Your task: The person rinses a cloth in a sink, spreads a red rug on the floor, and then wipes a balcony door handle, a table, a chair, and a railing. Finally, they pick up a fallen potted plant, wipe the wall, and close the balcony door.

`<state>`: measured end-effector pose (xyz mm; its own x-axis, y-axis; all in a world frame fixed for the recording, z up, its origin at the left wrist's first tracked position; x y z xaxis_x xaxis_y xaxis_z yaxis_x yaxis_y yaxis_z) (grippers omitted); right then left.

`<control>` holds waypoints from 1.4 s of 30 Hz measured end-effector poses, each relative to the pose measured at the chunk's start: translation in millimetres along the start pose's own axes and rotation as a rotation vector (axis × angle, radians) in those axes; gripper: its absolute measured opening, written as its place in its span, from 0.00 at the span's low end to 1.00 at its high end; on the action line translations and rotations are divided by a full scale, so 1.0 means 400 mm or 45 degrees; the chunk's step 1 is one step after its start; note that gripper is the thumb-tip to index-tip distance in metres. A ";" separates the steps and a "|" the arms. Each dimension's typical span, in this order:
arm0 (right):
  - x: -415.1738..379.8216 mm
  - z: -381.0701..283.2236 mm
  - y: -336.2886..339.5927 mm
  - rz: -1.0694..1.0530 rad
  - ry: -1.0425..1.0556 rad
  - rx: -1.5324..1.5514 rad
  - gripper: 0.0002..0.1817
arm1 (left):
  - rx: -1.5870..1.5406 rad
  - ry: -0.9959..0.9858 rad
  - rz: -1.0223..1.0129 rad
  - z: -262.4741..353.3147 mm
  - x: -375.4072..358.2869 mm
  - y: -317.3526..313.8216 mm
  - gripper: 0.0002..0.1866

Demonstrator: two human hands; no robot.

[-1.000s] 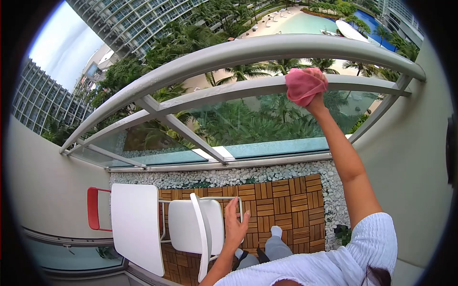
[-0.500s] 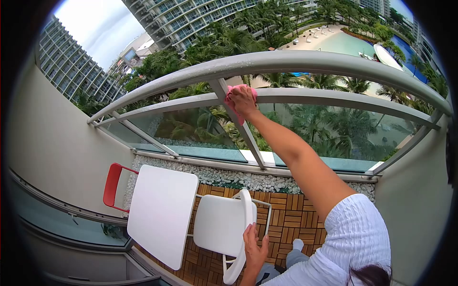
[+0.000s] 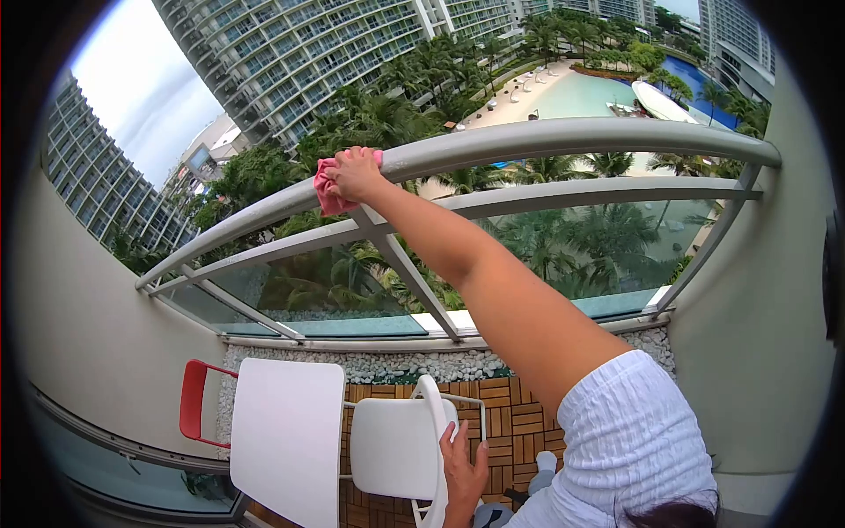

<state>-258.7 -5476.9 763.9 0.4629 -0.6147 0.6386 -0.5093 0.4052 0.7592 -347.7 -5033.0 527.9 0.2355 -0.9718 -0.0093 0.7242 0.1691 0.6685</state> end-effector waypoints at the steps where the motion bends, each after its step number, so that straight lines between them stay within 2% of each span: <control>1: -0.047 0.033 0.035 0.044 0.077 0.001 0.23 | -0.013 -0.007 -0.028 0.010 0.003 -0.024 0.24; 2: -0.097 0.066 0.075 0.082 0.159 0.008 0.22 | -0.027 -0.021 -0.062 0.028 0.006 -0.047 0.24; 4: -0.217 0.209 0.182 0.249 0.148 -0.061 0.21 | -0.002 -0.038 -0.161 0.062 0.013 -0.094 0.25; 5: -0.292 0.296 0.268 0.279 0.101 -0.036 0.20 | 0.095 -0.166 -0.092 0.074 0.018 -0.114 0.25; 7: -0.449 0.491 0.453 0.398 -0.019 -0.165 0.19 | 0.103 -0.211 -0.101 0.107 0.024 -0.137 0.25; 11: -0.788 0.999 0.799 0.529 -0.502 -0.558 0.20 | 0.135 -0.307 -0.135 0.130 0.034 -0.192 0.25; 13: -0.961 1.223 0.951 0.507 -0.964 -0.778 0.21 | 0.113 -0.317 -0.185 0.133 0.030 -0.202 0.24; 14: -1.041 1.334 1.003 0.668 -1.066 -0.835 0.21 | 0.111 -0.300 -0.171 0.132 0.027 -0.207 0.24; 15: -1.070 1.394 1.027 0.576 -1.103 -0.845 0.23 | 0.070 -0.307 -0.201 0.130 0.022 -0.212 0.24; 16: -1.062 1.455 1.022 0.467 -1.004 -1.053 0.23 | 0.031 -0.303 -0.215 0.126 0.017 -0.208 0.24; 17: -1.042 1.451 0.997 0.494 -1.027 -1.047 0.24 | 0.012 -0.290 -0.248 0.126 0.012 -0.204 0.25; 18: -0.981 1.382 0.954 0.482 -0.976 -0.993 0.24 | 0.011 -0.237 -0.195 0.122 0.012 -0.185 0.25; 19: -0.843 1.170 0.873 0.776 -0.423 -0.849 0.16 | 0.008 -0.228 -0.200 0.108 -0.009 -0.156 0.25; 20: -0.815 0.982 0.853 1.069 0.080 -0.721 0.10 | 0.004 -0.277 -0.258 0.118 -0.011 -0.150 0.25; 22: -0.692 0.897 0.694 0.321 -0.707 -0.523 0.25 | -0.053 -0.247 -0.212 0.111 -0.020 -0.108 0.25; 24: -0.563 0.748 0.542 0.309 -0.442 -0.662 0.29 | -0.143 -0.252 -0.204 0.097 -0.039 -0.057 0.25; 26: -0.447 0.543 0.423 0.246 -0.307 -0.515 0.32 | -0.160 -0.242 -0.138 0.059 -0.055 -0.001 0.25; 30: -0.248 0.210 0.198 0.220 -0.088 -0.425 0.29 | -0.130 -0.220 0.006 -0.053 -0.108 0.137 0.25; 34: -0.090 -0.006 -0.024 0.220 0.150 -0.346 0.26 | -0.271 -0.131 0.108 -0.251 -0.191 0.290 0.25; 36: -0.008 -0.048 -0.105 0.028 0.192 -0.042 0.24 | -0.205 -0.222 0.207 -0.345 -0.249 0.406 0.26; 37: 0.004 -0.092 -0.107 0.182 0.218 0.166 0.22 | -0.204 -0.162 0.211 -0.408 -0.278 0.462 0.25; 38: -0.012 -0.147 -0.112 0.181 0.010 0.428 0.20 | -0.216 -0.113 0.240 -0.473 -0.312 0.533 0.25; 40: -0.067 -0.273 -0.198 -0.070 -0.542 1.416 0.18 | -0.157 -0.052 0.260 -0.589 -0.379 0.665 0.25; 42: -0.097 -0.345 -0.315 0.068 -0.605 1.823 0.16 | -0.130 0.058 0.285 -0.719 -0.444 0.788 0.24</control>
<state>-112.3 -5410.8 660.6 0.2935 -0.8899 0.3492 -0.9039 -0.3773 -0.2017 25.3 -4759.9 526.3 0.4245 -0.9004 0.0955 0.7122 0.3972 0.5788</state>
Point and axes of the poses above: each hand's wrist, its own x-axis towards the middle knuckle, its own y-axis out of the back of the hand, z = x × y, the point moved 8 cm from there along x, towards the middle knuckle, and after that the axes turned 9 degrees about x, right-handed, at the moved point
